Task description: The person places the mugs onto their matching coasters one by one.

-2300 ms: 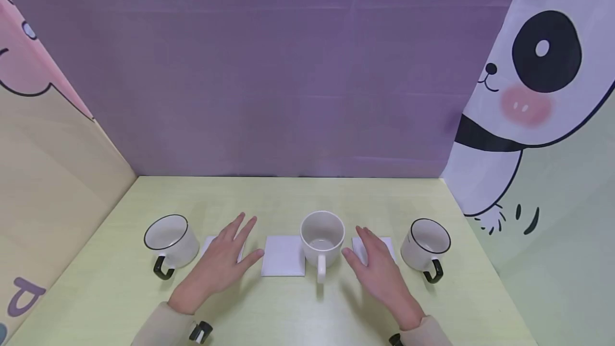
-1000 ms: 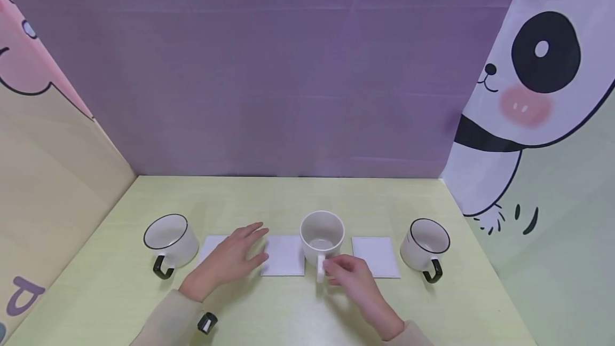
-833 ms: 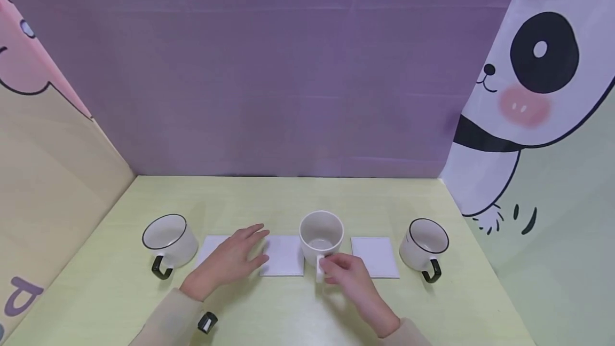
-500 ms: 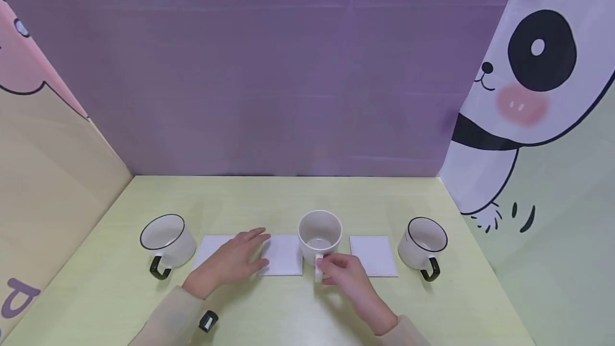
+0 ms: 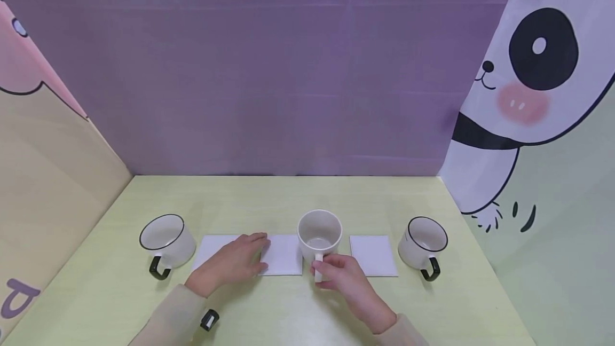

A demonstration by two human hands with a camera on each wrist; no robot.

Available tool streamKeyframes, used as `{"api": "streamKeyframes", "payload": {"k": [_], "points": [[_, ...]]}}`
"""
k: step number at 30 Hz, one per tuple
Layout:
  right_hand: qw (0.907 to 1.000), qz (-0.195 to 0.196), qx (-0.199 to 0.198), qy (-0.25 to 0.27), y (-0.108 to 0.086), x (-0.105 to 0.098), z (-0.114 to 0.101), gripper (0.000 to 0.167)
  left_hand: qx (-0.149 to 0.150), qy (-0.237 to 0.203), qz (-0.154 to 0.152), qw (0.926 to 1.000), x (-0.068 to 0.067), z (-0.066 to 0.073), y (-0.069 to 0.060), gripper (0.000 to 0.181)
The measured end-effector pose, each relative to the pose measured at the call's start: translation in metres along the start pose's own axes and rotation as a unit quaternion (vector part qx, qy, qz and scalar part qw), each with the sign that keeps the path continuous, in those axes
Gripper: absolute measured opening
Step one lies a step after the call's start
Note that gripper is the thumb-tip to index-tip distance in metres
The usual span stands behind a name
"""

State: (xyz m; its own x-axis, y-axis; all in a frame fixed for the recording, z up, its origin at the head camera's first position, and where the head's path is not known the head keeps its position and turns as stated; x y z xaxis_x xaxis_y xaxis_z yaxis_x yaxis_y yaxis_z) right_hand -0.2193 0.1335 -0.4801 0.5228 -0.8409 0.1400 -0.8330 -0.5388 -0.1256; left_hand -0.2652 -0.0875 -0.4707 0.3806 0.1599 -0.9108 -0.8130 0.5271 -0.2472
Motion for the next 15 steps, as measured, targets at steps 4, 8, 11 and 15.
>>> {"api": "streamKeyframes", "payload": {"k": [4, 8, 11, 15], "points": [[0.9998, -0.008, 0.004, 0.016, 0.0, 0.0015, -0.0005, 0.033, -0.005, 0.0, -0.007, 1.0, 0.0014, -0.0015, 0.002, 0.05], [0.999, -0.009, 0.009, 0.043, 0.0, 0.003, 0.0001, 0.03, -0.008, 0.001, -0.015, 0.9999, 0.0028, -0.003, 0.0037, 0.052], [0.9981, -0.007, 0.011, 0.061, 0.0004, 0.004, 0.0014, 0.028, -0.009, -0.001, -0.019, 0.9998, 0.0039, -0.0039, 0.0046, 0.053], [0.9976, 0.001, 0.008, 0.069, -0.0001, 0.0052, 0.002, 0.024, -0.011, -0.002, -0.02, 0.9997, 0.0049, -0.0044, 0.0033, 0.054]]}}
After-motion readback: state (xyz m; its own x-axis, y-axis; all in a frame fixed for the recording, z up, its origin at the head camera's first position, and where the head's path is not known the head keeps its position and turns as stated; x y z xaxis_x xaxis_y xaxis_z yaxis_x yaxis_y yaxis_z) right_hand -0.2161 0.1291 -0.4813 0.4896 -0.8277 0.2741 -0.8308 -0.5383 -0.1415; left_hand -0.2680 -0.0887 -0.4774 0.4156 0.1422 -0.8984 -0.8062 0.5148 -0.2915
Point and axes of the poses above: each hand's wrist, its own y-axis towards the middle knuckle, its own x-axis out of the palm, z = x × y, the point moved 8 cm from there along y, towards the middle knuckle, and after that the axes turned 13 degrees about -z, right-handed, at the moved point
